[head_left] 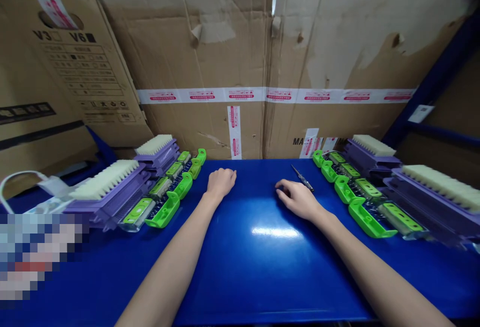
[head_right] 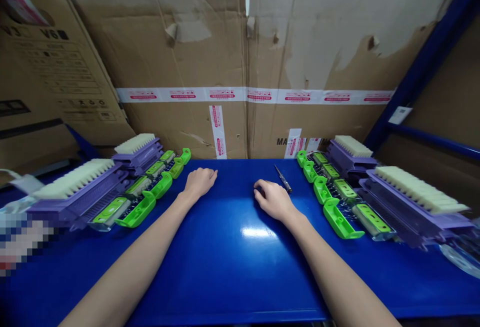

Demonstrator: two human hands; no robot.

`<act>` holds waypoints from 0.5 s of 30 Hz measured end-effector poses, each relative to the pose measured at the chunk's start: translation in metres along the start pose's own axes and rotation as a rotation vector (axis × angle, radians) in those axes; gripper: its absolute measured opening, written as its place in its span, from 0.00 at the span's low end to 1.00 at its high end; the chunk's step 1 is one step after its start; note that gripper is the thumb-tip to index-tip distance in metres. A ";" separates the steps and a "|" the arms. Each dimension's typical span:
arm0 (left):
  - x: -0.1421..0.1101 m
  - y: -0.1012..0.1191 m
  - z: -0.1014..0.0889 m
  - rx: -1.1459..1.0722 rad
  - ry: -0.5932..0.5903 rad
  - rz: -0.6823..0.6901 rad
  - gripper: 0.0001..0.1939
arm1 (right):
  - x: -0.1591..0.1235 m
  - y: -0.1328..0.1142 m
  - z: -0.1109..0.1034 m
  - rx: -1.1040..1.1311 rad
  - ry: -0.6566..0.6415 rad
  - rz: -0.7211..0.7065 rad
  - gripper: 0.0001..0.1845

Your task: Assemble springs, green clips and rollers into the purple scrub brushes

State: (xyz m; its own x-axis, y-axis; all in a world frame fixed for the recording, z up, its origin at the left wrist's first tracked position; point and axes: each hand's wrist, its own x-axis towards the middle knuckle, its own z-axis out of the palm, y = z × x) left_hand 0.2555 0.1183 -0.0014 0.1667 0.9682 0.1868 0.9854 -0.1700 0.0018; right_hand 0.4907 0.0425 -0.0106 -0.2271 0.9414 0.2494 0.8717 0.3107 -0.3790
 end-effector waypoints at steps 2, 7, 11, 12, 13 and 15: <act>-0.001 0.000 0.001 -0.002 0.011 0.010 0.25 | 0.002 0.001 -0.001 0.007 0.012 -0.004 0.13; -0.002 -0.001 0.002 -0.003 0.023 0.024 0.25 | 0.013 0.009 -0.015 -0.025 0.123 0.032 0.15; -0.002 -0.001 0.003 0.000 0.025 0.028 0.25 | 0.031 0.025 -0.052 -0.264 0.264 0.103 0.16; -0.002 -0.001 0.004 0.001 0.023 0.028 0.25 | 0.035 0.031 -0.064 -0.347 0.291 0.118 0.16; -0.002 -0.001 0.004 0.002 0.022 0.027 0.24 | 0.039 0.037 -0.076 -0.421 0.321 0.142 0.16; -0.002 0.000 0.004 0.002 0.020 0.025 0.24 | 0.046 0.052 -0.101 -0.569 0.350 0.204 0.18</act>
State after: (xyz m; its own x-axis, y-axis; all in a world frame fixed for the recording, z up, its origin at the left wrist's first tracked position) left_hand 0.2549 0.1172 -0.0060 0.1909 0.9597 0.2061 0.9810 -0.1940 -0.0053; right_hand 0.5694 0.0888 0.0714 0.0350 0.8460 0.5320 0.9958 -0.0747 0.0534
